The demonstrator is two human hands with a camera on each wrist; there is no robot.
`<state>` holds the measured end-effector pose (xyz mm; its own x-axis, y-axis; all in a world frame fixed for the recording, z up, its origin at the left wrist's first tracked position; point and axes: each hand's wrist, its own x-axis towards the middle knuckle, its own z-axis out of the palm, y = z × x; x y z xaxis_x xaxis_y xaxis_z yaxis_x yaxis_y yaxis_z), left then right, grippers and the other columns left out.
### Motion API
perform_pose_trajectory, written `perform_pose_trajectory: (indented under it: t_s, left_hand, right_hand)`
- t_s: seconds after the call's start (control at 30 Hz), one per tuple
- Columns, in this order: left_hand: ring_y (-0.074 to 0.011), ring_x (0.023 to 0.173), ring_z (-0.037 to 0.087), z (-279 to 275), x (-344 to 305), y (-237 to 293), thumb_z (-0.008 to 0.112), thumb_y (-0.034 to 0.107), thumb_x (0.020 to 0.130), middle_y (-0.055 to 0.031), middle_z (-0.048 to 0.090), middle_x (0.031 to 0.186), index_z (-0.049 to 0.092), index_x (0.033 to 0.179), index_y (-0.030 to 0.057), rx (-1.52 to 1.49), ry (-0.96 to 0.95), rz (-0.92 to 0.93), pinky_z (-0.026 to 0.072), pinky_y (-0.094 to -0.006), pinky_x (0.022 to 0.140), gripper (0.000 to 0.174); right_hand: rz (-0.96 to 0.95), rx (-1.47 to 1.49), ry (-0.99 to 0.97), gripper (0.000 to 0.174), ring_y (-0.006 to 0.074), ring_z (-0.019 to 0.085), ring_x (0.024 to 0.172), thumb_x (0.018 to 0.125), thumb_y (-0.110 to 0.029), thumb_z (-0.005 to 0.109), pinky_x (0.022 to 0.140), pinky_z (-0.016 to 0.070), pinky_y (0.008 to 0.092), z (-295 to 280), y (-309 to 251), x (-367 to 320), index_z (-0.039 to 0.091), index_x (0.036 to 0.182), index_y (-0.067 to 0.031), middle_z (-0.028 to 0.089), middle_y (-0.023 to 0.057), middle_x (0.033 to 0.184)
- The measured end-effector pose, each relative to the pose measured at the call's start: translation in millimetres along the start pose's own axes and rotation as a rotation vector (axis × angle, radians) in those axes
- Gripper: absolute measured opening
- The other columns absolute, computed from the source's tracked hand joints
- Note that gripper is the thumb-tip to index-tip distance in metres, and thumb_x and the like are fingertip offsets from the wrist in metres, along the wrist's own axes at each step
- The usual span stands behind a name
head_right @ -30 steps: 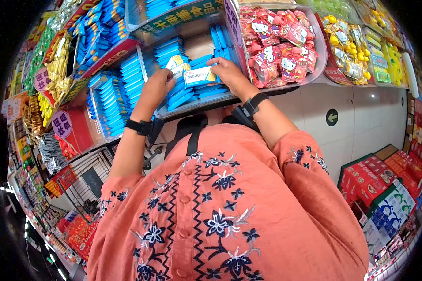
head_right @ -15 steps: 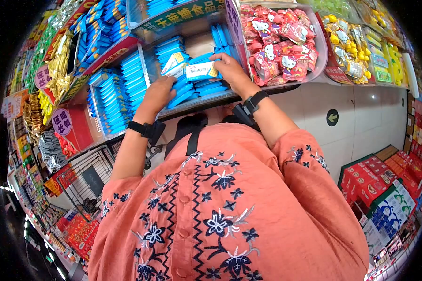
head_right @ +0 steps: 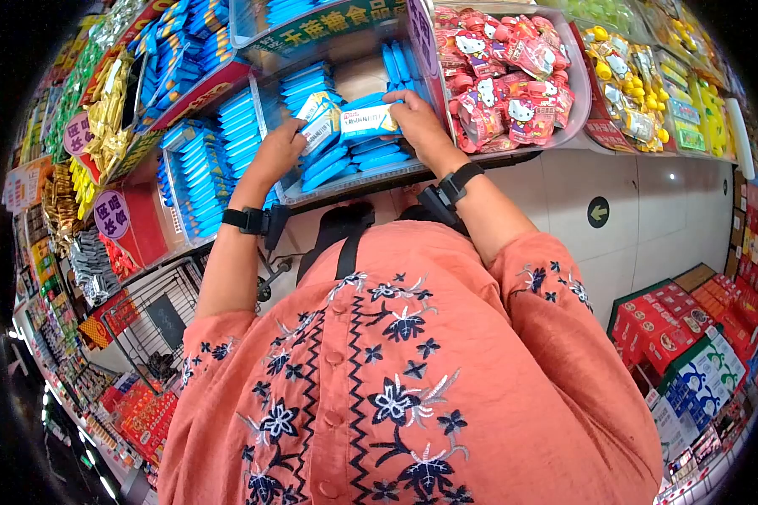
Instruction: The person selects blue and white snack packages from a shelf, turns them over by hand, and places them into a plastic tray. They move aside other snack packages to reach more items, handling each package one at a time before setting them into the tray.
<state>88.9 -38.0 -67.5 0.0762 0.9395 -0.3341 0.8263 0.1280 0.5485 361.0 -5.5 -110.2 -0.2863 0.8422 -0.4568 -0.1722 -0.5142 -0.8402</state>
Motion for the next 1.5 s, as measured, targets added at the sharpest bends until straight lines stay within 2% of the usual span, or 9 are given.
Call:
perform_pose_trajectory:
  t_s: [0.07, 0.17, 0.27, 0.67, 0.97, 1.07, 1.17, 1.3, 1.5]
  left_hand:
    - [-0.0456, 0.103, 0.063, -3, 0, 0, 0.050, 0.015, 0.088, -0.0310, 0.065, 0.109, 0.063, 0.121, -0.0013, 0.007, -0.016, 0.030, 0.0485, -0.0484, 0.093, 0.039]
    - [-0.0399, 0.097, 0.067, -3, 4, -9, 0.048, 0.019, 0.092, -0.0277, 0.067, 0.107, 0.060, 0.127, 0.0004, 0.038, -0.036, 0.063, 0.0511, -0.0442, 0.087, 0.041]
    - [-0.0381, 0.095, 0.066, -3, 8, -13, 0.048, 0.020, 0.093, -0.0266, 0.067, 0.106, 0.060, 0.128, 0.0007, 0.007, -0.057, 0.028, 0.0512, -0.0424, 0.086, 0.041]
    - [-0.0344, 0.089, 0.067, -5, 8, -13, 0.047, 0.019, 0.094, -0.0248, 0.068, 0.104, 0.060, 0.127, 0.0001, -0.029, -0.068, 0.036, 0.0518, -0.0394, 0.081, 0.041]
    - [-0.0363, 0.086, 0.067, -2, 8, -15, 0.047, 0.019, 0.094, -0.0255, 0.068, 0.104, 0.059, 0.127, -0.0003, 0.022, -0.030, 0.109, 0.0523, -0.0414, 0.080, 0.041]
    - [-0.0377, 0.088, 0.067, -4, 6, -10, 0.047, 0.019, 0.094, -0.0265, 0.068, 0.104, 0.059, 0.127, -0.0004, -0.019, -0.055, 0.064, 0.0521, -0.0423, 0.081, 0.041]
    - [-0.0464, 0.102, 0.062, -8, 1, 6, 0.047, 0.014, 0.088, -0.0316, 0.066, 0.106, 0.064, 0.120, -0.0008, -0.026, -0.027, 0.024, 0.0476, -0.0481, 0.092, 0.039]
    - [-0.0468, 0.101, 0.062, -5, 2, 2, 0.046, 0.013, 0.088, -0.0319, 0.066, 0.105, 0.064, 0.120, -0.0013, -0.032, -0.026, 0.028, 0.0475, -0.0484, 0.092, 0.039]
    - [-0.0465, 0.101, 0.063, -2, 2, 0, 0.047, 0.013, 0.088, -0.0319, 0.065, 0.106, 0.064, 0.119, -0.0014, -0.046, -0.019, 0.042, 0.0476, -0.0482, 0.092, 0.038]
  right_hand:
    - [-0.017, -0.029, -0.004, 0.029, 0.0182, 0.064, 0.088, 0.097, -0.013, 0.050, 0.074, 0.0584, 0.0342, -3, 6, 5, 0.057, 0.122, -0.0017, 0.063, 0.0117, 0.102]
    - [-0.013, -0.035, -0.002, 0.029, 0.0178, 0.063, 0.087, 0.097, -0.014, 0.050, 0.074, 0.0581, 0.0341, -4, 6, 5, 0.057, 0.122, -0.0020, 0.063, 0.0112, 0.102]
    - [0.006, -0.026, 0.002, 0.029, 0.0176, 0.063, 0.087, 0.097, -0.014, 0.050, 0.074, 0.0580, 0.0340, 0, 0, 1, 0.058, 0.122, -0.0023, 0.063, 0.0111, 0.101]
    - [0.009, -0.022, -0.017, 0.030, 0.0176, 0.063, 0.091, 0.097, -0.015, 0.050, 0.076, 0.0581, 0.0341, -2, 0, 1, 0.057, 0.123, -0.0029, 0.063, 0.0114, 0.106]
    - [0.008, -0.035, -0.020, 0.030, 0.0170, 0.063, 0.090, 0.096, -0.016, 0.051, 0.077, 0.0579, 0.0338, -2, 2, 1, 0.057, 0.124, -0.0035, 0.062, 0.0106, 0.106]
    - [0.014, -0.024, -0.022, 0.031, 0.0169, 0.063, 0.089, 0.096, -0.016, 0.051, 0.076, 0.0578, 0.0337, -1, 0, 0, 0.057, 0.123, -0.0031, 0.062, 0.0103, 0.104]
    - [0.020, -0.015, -0.021, 0.031, 0.0169, 0.063, 0.089, 0.096, -0.016, 0.051, 0.076, 0.0577, 0.0337, 0, -2, -1, 0.056, 0.124, -0.0024, 0.062, 0.0104, 0.104]
    - [0.001, -0.005, 0.005, 0.032, 0.0179, 0.063, 0.087, 0.094, -0.011, 0.050, 0.072, 0.0564, 0.0322, 3, -5, -3, 0.055, 0.122, 0.0026, 0.063, 0.0130, 0.100]
    - [-0.022, -0.020, -0.012, 0.031, 0.0187, 0.063, 0.088, 0.094, -0.011, 0.050, 0.072, 0.0568, 0.0334, 1, -1, 0, 0.056, 0.121, 0.0016, 0.062, 0.0133, 0.100]
